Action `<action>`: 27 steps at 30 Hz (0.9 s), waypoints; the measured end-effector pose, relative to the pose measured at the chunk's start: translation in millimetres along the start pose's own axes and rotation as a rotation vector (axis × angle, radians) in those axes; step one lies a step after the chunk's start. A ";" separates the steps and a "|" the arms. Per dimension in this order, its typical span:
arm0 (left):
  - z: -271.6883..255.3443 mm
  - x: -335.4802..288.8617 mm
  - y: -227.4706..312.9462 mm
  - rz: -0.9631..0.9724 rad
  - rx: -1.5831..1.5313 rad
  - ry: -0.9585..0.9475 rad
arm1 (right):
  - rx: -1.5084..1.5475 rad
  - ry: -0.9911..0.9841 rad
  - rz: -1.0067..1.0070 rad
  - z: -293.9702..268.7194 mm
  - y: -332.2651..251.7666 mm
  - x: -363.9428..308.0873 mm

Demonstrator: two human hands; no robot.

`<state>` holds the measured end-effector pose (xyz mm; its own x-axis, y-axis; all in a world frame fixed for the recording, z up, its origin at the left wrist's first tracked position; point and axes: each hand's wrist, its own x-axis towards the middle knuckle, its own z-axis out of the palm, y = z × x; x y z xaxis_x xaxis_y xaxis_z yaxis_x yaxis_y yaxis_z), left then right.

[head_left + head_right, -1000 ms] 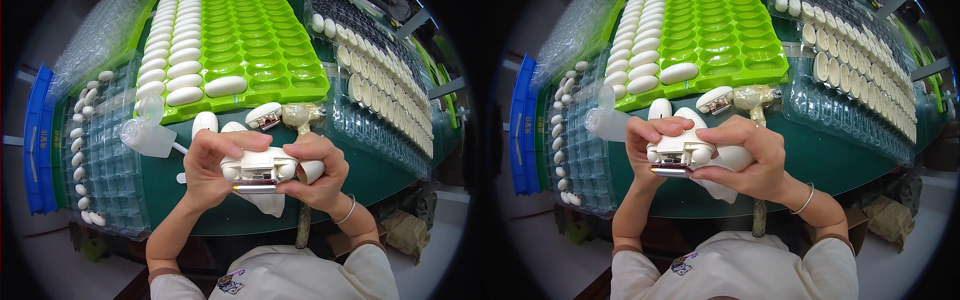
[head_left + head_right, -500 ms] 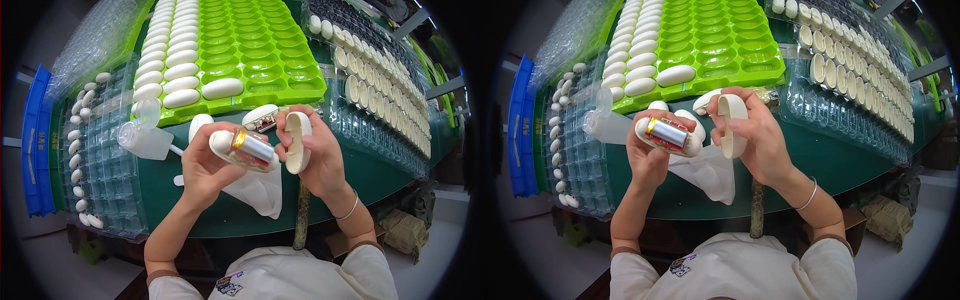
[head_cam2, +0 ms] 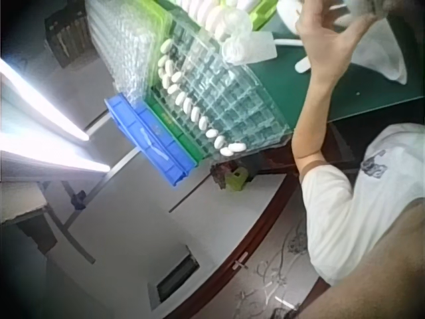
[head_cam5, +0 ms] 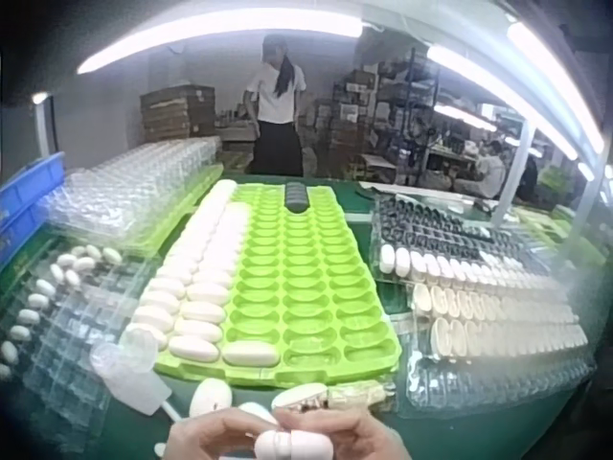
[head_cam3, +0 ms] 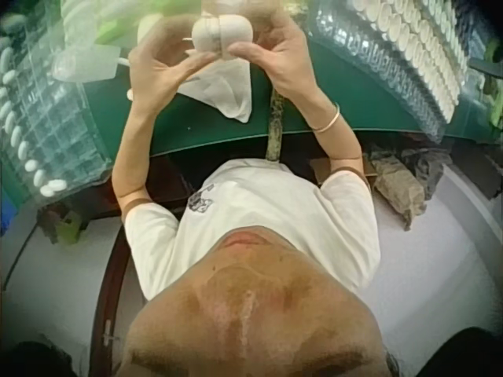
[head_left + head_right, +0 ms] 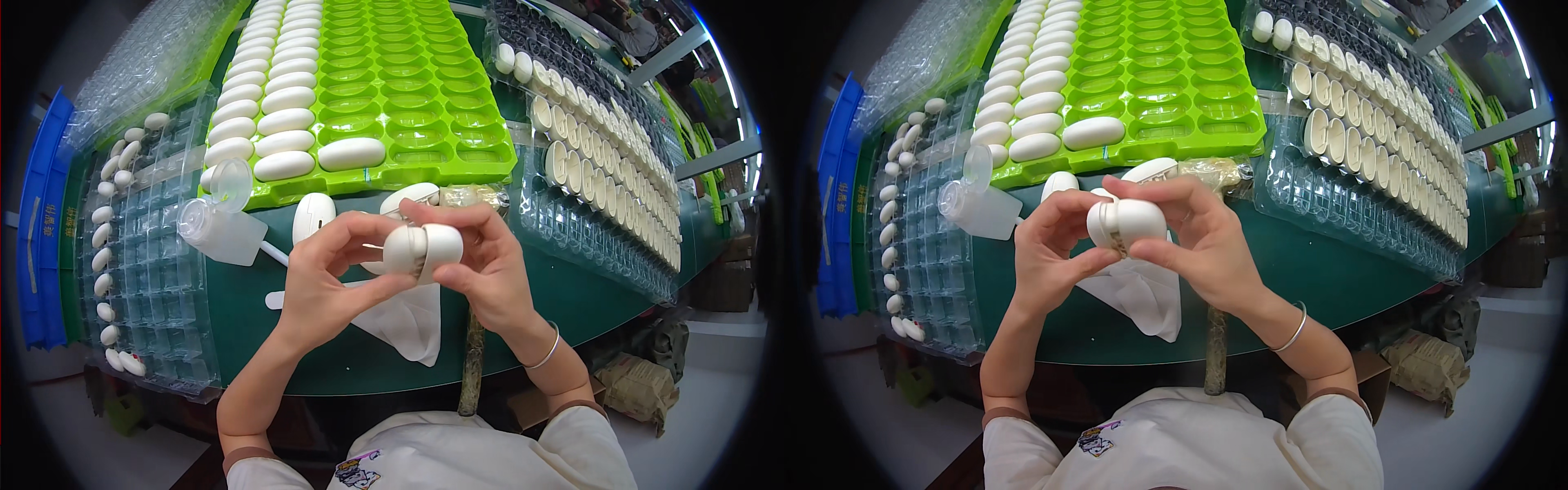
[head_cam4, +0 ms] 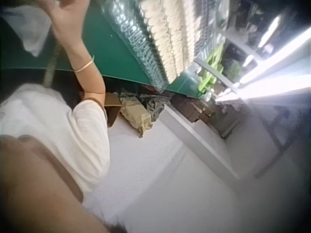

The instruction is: The person assembles white wireless earbud charging cases on a factory workbench. They open the cases, insert internal components, wipe the surfaces with a white cloth, and place the finished units into green plastic trays.

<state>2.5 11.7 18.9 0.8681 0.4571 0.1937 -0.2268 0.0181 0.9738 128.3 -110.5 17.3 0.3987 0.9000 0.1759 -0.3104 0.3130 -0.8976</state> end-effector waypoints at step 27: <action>-11.6 4.3 8.8 0.822 0.651 -0.099 | -0.828 -0.205 -0.784 -12.5 -5.6 2.0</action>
<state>-0.9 24.1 26.9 0.5939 0.0368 0.8037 -0.5067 -0.7589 0.4091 141.6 -114.2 17.6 0.0607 0.6033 0.7952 0.6505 0.5804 -0.4900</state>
